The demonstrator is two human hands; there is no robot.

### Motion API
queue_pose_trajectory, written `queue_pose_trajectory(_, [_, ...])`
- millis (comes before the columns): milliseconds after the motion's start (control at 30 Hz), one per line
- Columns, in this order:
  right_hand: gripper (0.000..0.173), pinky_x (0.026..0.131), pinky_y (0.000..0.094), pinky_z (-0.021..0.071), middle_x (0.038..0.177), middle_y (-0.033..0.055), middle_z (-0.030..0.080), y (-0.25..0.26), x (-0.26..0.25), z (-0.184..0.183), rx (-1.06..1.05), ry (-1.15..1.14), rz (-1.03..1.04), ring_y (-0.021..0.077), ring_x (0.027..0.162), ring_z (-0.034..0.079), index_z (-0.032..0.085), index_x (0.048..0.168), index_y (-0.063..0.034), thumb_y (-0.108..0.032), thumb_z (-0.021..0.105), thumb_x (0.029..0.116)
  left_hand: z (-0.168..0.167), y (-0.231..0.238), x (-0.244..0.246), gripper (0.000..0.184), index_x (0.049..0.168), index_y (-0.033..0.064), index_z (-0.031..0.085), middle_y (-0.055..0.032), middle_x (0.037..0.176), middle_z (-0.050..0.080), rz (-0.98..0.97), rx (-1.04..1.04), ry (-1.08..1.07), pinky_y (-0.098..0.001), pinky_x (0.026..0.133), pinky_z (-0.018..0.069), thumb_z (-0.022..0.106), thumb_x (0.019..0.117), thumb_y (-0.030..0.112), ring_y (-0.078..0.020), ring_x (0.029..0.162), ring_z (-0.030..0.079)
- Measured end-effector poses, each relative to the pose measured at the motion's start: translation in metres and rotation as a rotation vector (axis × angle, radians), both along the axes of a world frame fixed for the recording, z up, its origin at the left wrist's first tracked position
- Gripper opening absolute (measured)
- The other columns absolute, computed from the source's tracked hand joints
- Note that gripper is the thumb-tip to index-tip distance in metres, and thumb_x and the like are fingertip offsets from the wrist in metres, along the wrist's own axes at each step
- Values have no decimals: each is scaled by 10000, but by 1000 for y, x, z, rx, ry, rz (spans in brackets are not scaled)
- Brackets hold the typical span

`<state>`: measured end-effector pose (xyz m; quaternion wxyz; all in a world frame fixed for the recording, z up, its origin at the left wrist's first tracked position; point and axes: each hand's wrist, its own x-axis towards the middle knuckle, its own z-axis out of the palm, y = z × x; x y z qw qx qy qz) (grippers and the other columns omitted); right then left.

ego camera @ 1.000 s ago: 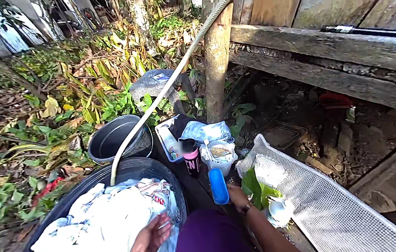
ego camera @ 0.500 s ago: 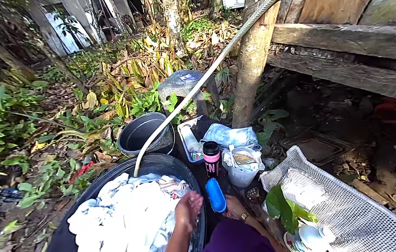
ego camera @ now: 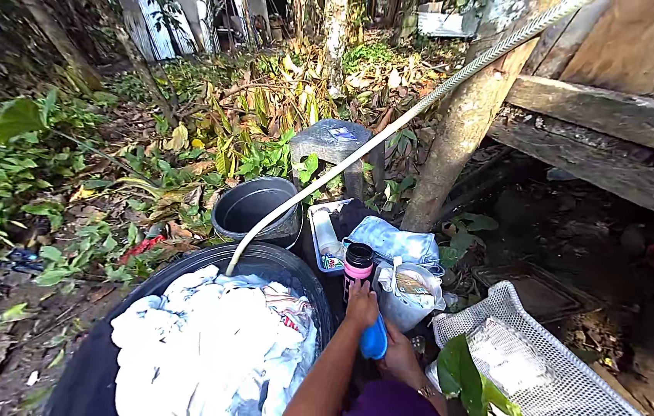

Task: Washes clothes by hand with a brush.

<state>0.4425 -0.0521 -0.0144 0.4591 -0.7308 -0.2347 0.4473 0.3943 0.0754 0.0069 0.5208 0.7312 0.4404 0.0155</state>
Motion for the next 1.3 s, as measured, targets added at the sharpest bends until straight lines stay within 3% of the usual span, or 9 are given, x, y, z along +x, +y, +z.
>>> queue_pose_trajectory(267, [351, 1035, 440, 494, 1262, 259, 661, 25, 16, -5, 87, -53, -222, 285, 1156, 653, 553, 1386, 86, -51, 429, 1089, 10, -53, -13, 548, 1606, -41, 222, -279, 1696, 65, -36, 9, -197, -482, 1295, 116, 330, 1103, 146, -406, 1588, 85])
queue_pose_trajectory(333, [324, 931, 332, 536, 1181, 190, 698, 28, 25, -13, 118, 76, -259, 180, 1030, 676, 587, 1346, 71, -56, 431, 1092, 20, -60, -22, 526, 1599, -38, 255, -244, 1702, 113, -125, -5, -162, -459, 1296, 121, 313, 1116, 162, -362, 1592, 116])
queue_pose_trajectory(367, [297, 694, 248, 526, 992, 105, 707, 28, 26, -17, 129, 172, -269, 89, 778, 641, 607, 1298, 32, -86, 417, 1101, 27, -60, -30, 502, 1578, -37, 323, -229, 1690, 194, -128, 6, -160, -453, 1293, 147, 319, 1120, 169, -346, 1583, 178])
queue_pose_trajectory(467, [300, 385, 191, 364, 685, 31, 618, 19, 23, -25, 184, 499, -230, 43, 426, 451, 569, 1226, -25, -149, 313, 1131, 36, -54, -61, 377, 1356, -24, 632, -212, 1453, 576, 78, 142, -229, -468, 1202, 360, 427, 1089, 145, -323, 1398, 512])
queue_pose_trajectory(733, [418, 841, 355, 597, 1204, 157, 671, 13, 8, -41, 281, 643, -201, 185, 983, 701, 439, 1487, -11, -10, 365, 1075, -44, -33, -146, 296, 1197, -81, 592, -131, 945, 613, 1008, -397, -229, -305, 712, 508, 421, 1109, 143, -148, 751, 574])
queue_pose_trajectory(900, [379, 787, 348, 605, 1125, 136, 686, 14, 2, -42, 261, 684, -228, 178, 918, 708, 463, 1449, -25, -38, 354, 1086, -73, -36, -155, 348, 1148, -101, 601, -172, 963, 614, 1242, -440, -267, -364, 750, 500, 407, 1117, 187, -203, 792, 570])
queue_pose_trajectory(1000, [381, 793, 354, 600, 1135, 143, 686, 15, -2, -45, 179, 699, -226, 186, 924, 706, 471, 1455, -31, -42, 365, 1090, -11, -31, -119, 316, 1076, -25, 569, -83, 836, 621, 1123, -623, -485, -266, 631, 535, 365, 1119, 213, -131, 666, 610])
queue_pose_trajectory(1100, [380, 794, 350, 600, 1157, 154, 686, 15, -9, -53, 156, 645, -216, 184, 927, 707, 479, 1447, -12, -26, 386, 1080, 38, -27, -85, 356, 1206, -104, 597, -169, 1082, 690, 691, -540, -499, -309, 865, 560, 364, 1127, 154, -172, 929, 685])
queue_pose_trajectory(1300, [344, 1022, 470, 509, 1321, 242, 642, 15, 13, 9, 78, -186, -66, 314, 1179, 643, 650, 1327, 15, 21, 556, 997, -7, -43, -74, 362, 1347, -37, 612, -255, 1427, 557, 161, 305, -170, -480, 1186, 372, 479, 1045, 112, -381, 1391, 486])
